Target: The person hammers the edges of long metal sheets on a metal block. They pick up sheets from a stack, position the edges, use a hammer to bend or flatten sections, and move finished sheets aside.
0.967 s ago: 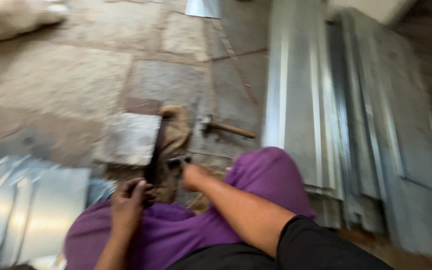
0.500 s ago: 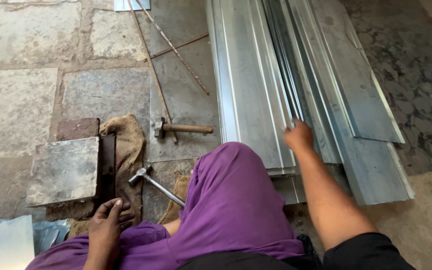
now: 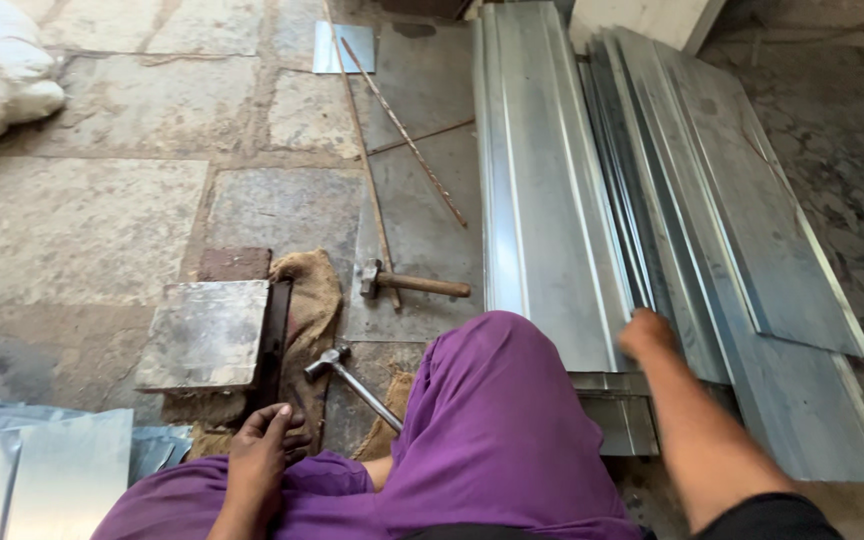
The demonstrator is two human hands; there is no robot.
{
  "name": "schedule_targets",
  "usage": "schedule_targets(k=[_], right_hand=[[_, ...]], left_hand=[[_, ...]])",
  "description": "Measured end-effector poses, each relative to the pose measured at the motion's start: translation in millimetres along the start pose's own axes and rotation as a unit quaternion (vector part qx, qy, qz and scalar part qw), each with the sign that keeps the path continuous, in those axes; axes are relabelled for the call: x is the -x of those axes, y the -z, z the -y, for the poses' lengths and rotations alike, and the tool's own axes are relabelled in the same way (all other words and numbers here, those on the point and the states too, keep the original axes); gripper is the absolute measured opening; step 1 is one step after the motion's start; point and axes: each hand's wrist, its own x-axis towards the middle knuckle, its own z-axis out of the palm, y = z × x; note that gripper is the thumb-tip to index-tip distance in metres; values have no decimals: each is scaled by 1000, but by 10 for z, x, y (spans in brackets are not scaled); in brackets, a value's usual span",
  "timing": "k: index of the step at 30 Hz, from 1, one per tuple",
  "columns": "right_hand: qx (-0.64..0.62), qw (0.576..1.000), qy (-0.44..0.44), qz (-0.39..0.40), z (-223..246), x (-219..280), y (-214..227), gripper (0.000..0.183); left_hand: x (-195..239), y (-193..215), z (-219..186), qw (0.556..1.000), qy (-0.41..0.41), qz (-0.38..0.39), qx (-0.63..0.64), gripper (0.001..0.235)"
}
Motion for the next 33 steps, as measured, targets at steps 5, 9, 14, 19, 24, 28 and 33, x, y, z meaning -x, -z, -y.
schedule_targets(k=[5,9,14,19,24,28,33], right_hand=[[-204,975,20,83,-192,-100,438,42],[-284,945,-1,163,-164,-281,809,50],[-217,970,76,85,-191,-433,1184,47],[-26,983,160,-87,-107,-558,1999,40],[-297,935,186,56,393,-345,2693,45],[-402,898,140,115,1101,439,2541,73],[-638,710,165,245,2013,1681,1677,64]], left_hand=[[42,4,-16,1000,16,1,13,23],[36,-77,-74,999,23,7,32,22],[-26,-194,-50,999,0,28,33,22],[112,-151,-156,998,-16,36,51,22],[493,-452,-508,996,5,82,42,32],[863,-1071,-868,939,37,340,27,73],[1259,-1577,-1049,882,25,460,103,96]])
